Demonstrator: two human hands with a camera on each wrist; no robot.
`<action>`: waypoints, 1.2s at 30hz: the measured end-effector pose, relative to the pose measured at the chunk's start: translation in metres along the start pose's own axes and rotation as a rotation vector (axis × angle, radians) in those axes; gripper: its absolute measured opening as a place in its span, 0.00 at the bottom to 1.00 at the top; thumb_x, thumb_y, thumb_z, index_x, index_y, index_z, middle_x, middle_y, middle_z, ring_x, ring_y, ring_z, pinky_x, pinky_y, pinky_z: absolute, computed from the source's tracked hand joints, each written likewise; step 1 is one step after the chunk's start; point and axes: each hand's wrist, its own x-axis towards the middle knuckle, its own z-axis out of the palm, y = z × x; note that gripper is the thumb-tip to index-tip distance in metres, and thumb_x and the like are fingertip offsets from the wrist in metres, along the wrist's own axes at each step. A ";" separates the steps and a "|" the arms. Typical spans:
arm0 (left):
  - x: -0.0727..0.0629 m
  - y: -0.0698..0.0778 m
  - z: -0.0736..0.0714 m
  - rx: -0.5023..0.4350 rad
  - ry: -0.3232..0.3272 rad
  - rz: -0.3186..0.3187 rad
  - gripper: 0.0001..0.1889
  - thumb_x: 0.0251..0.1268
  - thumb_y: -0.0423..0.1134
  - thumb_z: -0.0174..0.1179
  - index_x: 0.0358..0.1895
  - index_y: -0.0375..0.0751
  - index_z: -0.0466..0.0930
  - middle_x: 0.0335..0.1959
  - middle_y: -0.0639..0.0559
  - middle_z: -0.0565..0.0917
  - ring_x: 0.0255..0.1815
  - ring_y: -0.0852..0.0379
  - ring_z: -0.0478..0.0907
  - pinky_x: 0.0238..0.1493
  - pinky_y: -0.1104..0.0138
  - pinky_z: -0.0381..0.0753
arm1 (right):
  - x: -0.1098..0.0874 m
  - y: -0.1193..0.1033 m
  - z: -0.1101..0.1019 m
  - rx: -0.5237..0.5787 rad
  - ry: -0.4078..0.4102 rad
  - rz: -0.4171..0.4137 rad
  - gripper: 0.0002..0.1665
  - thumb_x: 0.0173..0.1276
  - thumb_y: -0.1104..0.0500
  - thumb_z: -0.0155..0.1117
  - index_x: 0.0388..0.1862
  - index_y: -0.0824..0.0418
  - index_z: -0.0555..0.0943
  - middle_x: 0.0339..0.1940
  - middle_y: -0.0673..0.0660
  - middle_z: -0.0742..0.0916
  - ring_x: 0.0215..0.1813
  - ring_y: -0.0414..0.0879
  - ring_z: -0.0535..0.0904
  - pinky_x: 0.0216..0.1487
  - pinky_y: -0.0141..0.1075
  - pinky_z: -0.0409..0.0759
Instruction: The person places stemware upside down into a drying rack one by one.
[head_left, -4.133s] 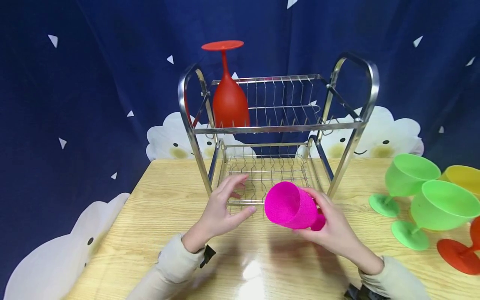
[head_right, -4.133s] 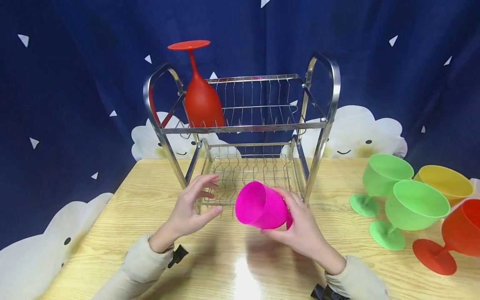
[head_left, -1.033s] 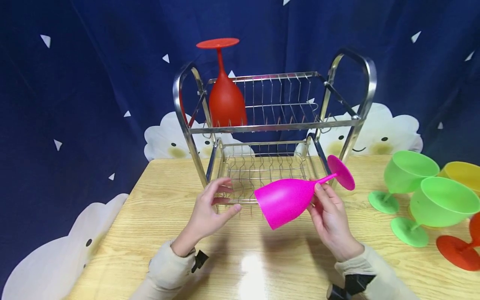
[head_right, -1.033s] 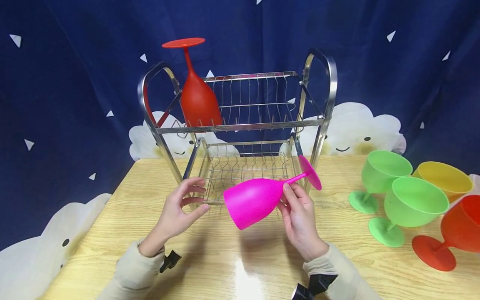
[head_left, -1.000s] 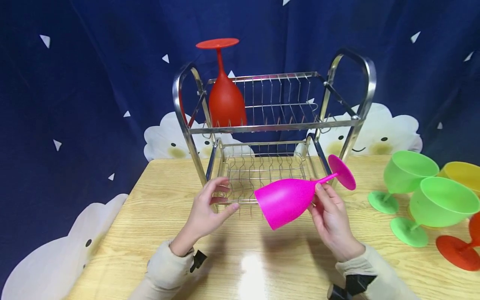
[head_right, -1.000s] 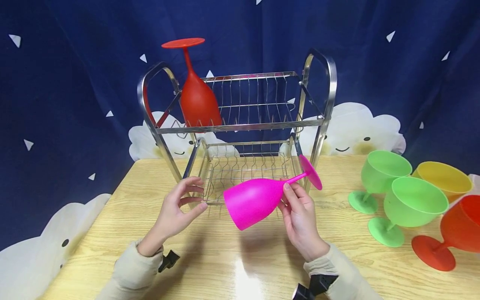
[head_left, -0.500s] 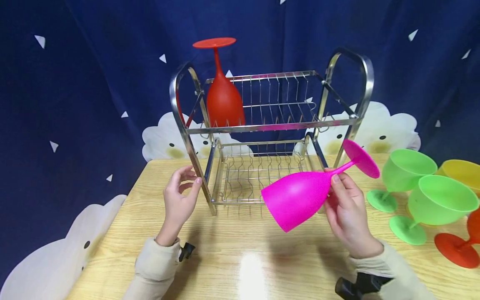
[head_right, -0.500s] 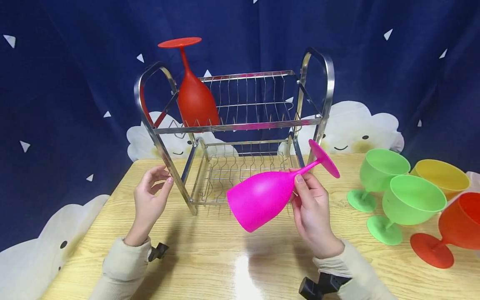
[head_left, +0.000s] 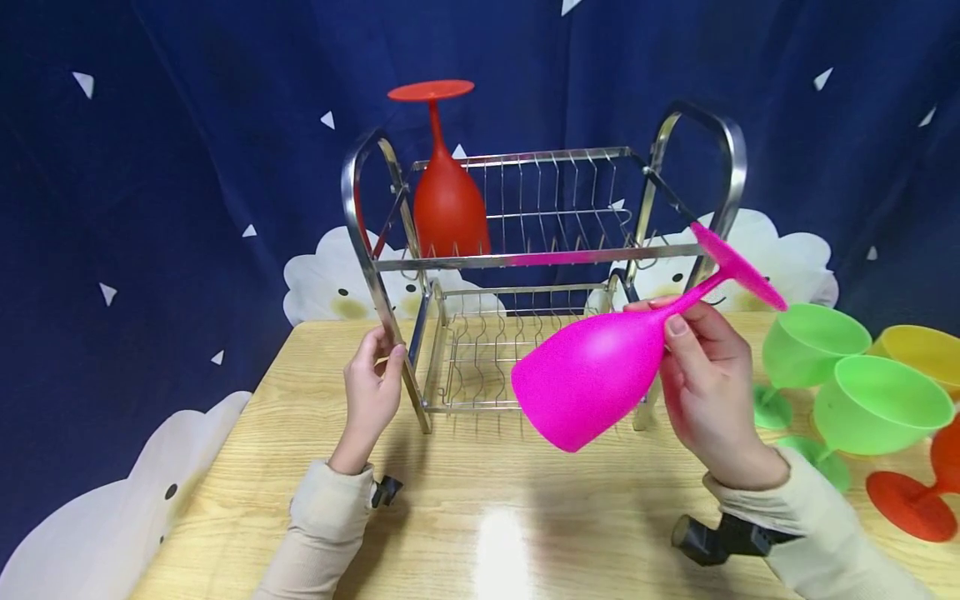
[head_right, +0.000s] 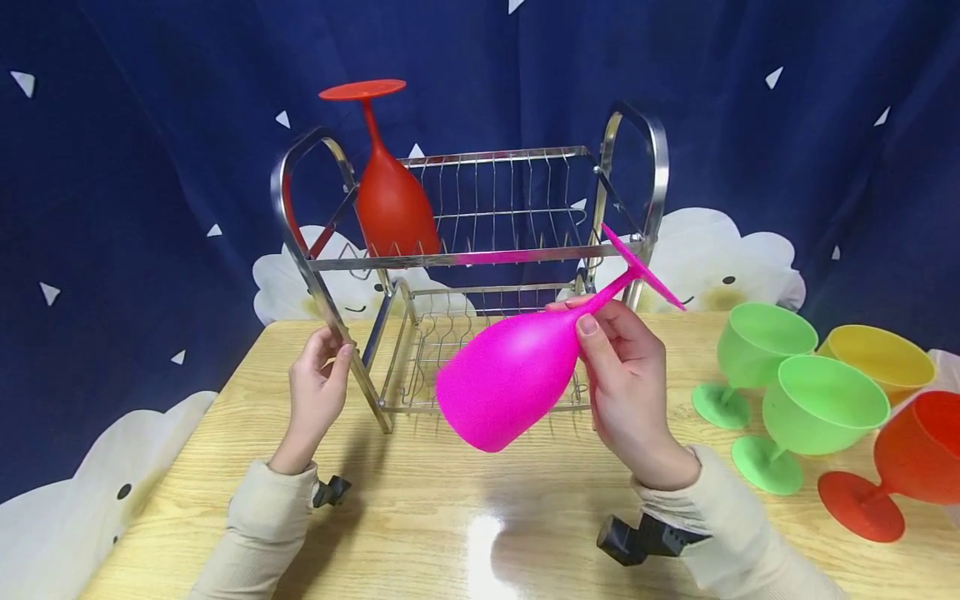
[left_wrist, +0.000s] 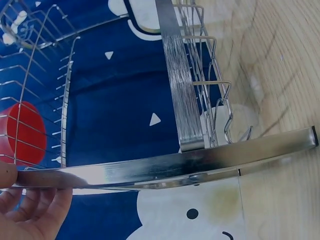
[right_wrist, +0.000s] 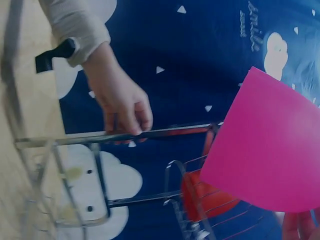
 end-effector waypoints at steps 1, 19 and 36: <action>0.000 -0.001 0.000 0.002 -0.002 0.002 0.10 0.61 0.26 0.54 0.44 0.24 0.73 0.32 0.36 0.78 0.35 0.46 0.78 0.33 0.72 0.80 | 0.003 -0.002 0.003 -0.005 -0.011 -0.009 0.11 0.67 0.73 0.47 0.44 0.77 0.75 0.40 0.66 0.83 0.42 0.50 0.80 0.40 0.33 0.80; -0.003 -0.003 0.001 0.003 -0.021 -0.009 0.11 0.61 0.24 0.53 0.46 0.25 0.72 0.33 0.37 0.78 0.36 0.45 0.78 0.33 0.54 0.81 | 0.091 -0.040 0.054 -0.225 -0.018 -0.118 0.11 0.63 0.71 0.55 0.41 0.80 0.76 0.34 0.65 0.82 0.30 0.48 0.78 0.32 0.31 0.80; -0.003 -0.004 0.001 0.028 -0.003 0.028 0.10 0.61 0.26 0.54 0.44 0.25 0.72 0.31 0.37 0.79 0.34 0.46 0.78 0.32 0.58 0.82 | 0.167 -0.016 0.064 -0.443 0.111 -0.030 0.04 0.60 0.66 0.61 0.27 0.63 0.81 0.22 0.55 0.81 0.24 0.40 0.72 0.26 0.26 0.72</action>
